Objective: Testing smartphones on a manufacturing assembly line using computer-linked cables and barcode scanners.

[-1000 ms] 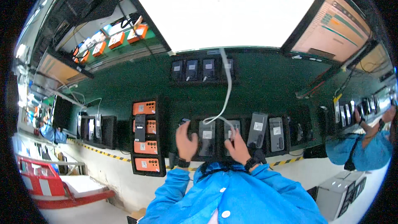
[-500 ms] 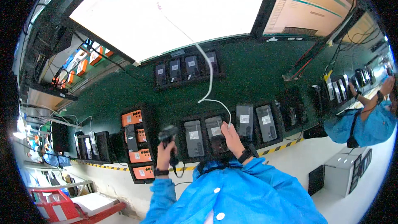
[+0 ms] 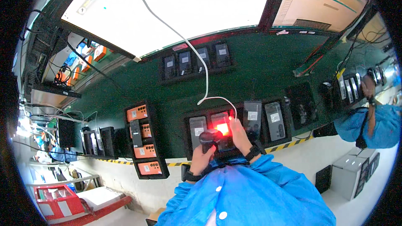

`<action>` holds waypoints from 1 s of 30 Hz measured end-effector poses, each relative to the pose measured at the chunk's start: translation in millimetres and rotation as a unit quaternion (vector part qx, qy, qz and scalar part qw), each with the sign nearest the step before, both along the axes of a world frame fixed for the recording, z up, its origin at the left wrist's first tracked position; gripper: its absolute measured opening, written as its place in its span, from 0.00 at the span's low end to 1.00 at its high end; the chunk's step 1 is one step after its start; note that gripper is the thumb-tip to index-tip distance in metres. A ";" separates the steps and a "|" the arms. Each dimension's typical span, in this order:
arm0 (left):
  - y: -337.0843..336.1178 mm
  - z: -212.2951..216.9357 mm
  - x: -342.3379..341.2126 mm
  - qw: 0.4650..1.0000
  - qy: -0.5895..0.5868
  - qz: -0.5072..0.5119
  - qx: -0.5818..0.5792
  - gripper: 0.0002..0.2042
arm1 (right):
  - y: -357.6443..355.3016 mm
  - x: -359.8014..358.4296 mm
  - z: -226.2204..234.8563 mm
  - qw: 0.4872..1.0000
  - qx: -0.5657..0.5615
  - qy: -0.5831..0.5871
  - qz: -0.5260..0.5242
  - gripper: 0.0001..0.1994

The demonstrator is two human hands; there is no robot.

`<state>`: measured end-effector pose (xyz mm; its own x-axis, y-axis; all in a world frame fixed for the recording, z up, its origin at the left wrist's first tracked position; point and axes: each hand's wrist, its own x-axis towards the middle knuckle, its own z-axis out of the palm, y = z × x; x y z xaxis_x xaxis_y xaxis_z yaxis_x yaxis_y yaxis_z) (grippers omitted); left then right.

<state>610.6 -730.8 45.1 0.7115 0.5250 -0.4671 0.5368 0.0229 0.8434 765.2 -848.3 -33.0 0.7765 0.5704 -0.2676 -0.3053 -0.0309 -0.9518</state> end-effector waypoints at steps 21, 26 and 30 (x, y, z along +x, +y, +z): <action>134.5 -151.6 -38.8 0.894 -0.118 0.293 0.317 0.25 | 17.6 12.9 -8.9 0.996 -0.038 -0.072 -0.026 0.13; 55.9 -1.6 10.5 0.954 -0.241 0.032 0.175 0.21 | 2.6 5.0 52.0 0.998 0.026 0.050 -0.032 0.21; 15.2 11.9 39.2 0.967 -0.231 -0.072 0.075 0.15 | 5.6 -4.2 90.7 0.998 0.050 -0.016 -0.040 0.19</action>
